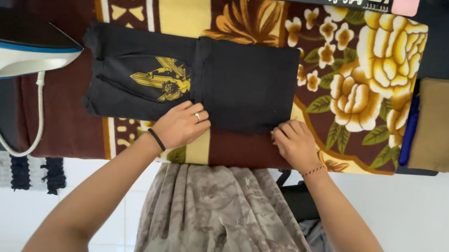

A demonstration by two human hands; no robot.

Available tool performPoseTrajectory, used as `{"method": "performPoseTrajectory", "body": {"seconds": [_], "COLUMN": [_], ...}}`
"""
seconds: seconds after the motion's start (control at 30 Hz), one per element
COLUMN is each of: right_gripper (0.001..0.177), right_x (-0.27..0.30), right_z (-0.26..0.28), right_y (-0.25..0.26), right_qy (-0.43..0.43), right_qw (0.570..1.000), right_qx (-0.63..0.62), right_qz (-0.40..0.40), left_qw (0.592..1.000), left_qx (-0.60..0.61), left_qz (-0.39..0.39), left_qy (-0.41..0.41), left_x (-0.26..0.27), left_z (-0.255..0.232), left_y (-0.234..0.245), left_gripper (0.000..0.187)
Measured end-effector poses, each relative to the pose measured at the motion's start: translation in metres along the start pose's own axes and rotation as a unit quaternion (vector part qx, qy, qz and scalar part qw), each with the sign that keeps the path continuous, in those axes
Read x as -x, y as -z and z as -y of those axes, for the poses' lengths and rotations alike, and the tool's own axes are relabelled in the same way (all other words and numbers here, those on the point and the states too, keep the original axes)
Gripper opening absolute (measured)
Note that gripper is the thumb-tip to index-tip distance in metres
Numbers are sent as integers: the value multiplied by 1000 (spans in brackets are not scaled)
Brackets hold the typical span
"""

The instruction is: The recorder irons a black t-shirt and then carefully folds it on a desk surface.

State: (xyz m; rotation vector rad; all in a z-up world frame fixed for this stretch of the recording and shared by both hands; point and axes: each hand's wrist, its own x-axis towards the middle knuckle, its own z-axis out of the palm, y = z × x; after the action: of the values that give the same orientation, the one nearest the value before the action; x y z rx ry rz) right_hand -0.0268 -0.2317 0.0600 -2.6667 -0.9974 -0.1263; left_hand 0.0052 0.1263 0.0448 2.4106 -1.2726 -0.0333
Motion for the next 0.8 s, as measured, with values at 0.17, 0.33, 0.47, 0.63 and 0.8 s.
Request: {"method": "performPoseTrajectory", "body": {"seconds": [0.17,0.33,0.47,0.63,0.8], "right_gripper": [21,19,20,38,54], "right_x": [6,-1,0,-45,-50], "right_z": [-1,2,5,35,25], "right_y": [-10,-10,-10,-18,-48], "right_qy": [-19,-33,-89,-150,-199], "right_qw": [1000,999,996,988,979], "right_qx": [-4,19,-15,7,36], "right_qz": [8,16,9,-39,1], "left_qw": [998,995,989,984,981], "left_qx": [-15,-49,-51,-5,-53], "left_qz": [-65,-85,-63,-136,-120], "left_qy": [-11,13,128,118,144], "left_x": [-8,16,23,-28,-27], "left_z": [-3,9,-5,-50,-35], "left_y": [24,-9,-15,-37,-50], "left_gripper": [12,12,14,37,56]}}
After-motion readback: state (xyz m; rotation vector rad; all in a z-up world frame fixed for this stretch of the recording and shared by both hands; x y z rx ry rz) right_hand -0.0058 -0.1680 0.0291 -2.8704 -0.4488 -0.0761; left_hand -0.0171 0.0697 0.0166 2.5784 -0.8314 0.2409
